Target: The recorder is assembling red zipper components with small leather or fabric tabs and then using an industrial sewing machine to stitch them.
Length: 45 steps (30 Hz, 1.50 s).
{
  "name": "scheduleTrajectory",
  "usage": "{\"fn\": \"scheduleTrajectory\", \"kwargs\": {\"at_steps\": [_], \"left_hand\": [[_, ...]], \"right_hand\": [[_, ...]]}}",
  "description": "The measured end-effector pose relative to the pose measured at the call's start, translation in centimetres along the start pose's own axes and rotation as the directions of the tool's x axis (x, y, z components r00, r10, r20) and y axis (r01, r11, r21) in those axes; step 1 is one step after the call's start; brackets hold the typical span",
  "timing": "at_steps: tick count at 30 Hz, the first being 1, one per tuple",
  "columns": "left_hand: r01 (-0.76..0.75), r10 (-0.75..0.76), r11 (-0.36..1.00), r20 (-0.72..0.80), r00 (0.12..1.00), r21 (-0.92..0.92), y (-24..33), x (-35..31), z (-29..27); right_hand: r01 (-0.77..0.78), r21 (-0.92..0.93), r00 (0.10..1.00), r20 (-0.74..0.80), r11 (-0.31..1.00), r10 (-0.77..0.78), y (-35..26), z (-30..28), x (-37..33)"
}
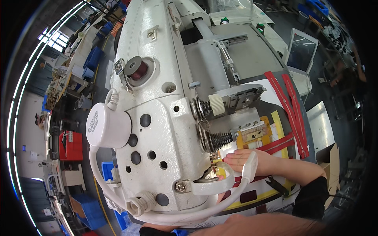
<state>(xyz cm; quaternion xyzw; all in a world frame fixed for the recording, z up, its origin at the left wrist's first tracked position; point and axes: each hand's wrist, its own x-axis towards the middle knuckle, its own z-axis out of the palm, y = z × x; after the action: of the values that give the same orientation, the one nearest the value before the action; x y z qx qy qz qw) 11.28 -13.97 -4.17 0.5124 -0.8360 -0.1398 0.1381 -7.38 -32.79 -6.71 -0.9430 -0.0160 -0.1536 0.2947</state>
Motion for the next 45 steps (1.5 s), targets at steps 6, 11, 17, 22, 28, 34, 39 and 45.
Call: {"fn": "scheduleTrajectory", "kwargs": {"at_steps": [6, 11, 17, 22, 28, 34, 39, 45], "left_hand": [[0.097, -0.097, 0.993, -0.001, 0.995, -0.071, 0.3, -0.9, 2.0], [0.158, -0.173, 0.957, -0.042, 0.984, -0.244, -0.1, -2.5, 5.6], [0.176, -0.197, 0.956, -0.065, 0.978, -0.236, 0.0, -2.5, 5.9], [0.152, -0.172, 0.969, -0.090, 0.981, -0.197, 0.2, -1.7, 4.8], [0.092, -0.138, 0.968, -0.190, 0.972, -0.234, 0.3, -1.9, 6.7], [0.034, -0.071, 0.983, -0.197, 0.978, -0.182, 0.0, -1.3, 5.6], [-0.016, 0.007, 0.998, -0.156, 0.988, -0.056, 0.1, -1.9, 4.9], [0.207, -0.186, 0.911, 0.092, 0.978, -0.357, 0.6, -1.4, 3.6]], "right_hand": [[0.023, -0.051, 0.999, -0.028, 0.998, -0.025, -0.4, -0.7, 0.6], [0.011, -0.059, 1.000, -0.015, 0.998, -0.012, -0.3, -0.1, 0.4], [0.022, -0.071, 0.999, 0.042, 0.997, -0.019, -0.8, -1.3, 1.1], [-0.059, 0.024, 0.997, 0.041, 0.998, 0.058, -0.9, -1.1, 0.7], [-0.062, 0.026, 0.998, 0.012, 0.998, 0.062, -1.0, -1.2, 0.7], [0.028, -0.099, 0.999, 0.034, 0.995, -0.025, -0.5, -0.7, 0.4], [-0.085, -0.084, 0.983, 0.157, 0.993, 0.098, -0.7, -0.9, 0.8], [0.028, -0.223, 0.994, 0.108, 0.974, -0.003, 0.3, 1.5, -0.7]]}}
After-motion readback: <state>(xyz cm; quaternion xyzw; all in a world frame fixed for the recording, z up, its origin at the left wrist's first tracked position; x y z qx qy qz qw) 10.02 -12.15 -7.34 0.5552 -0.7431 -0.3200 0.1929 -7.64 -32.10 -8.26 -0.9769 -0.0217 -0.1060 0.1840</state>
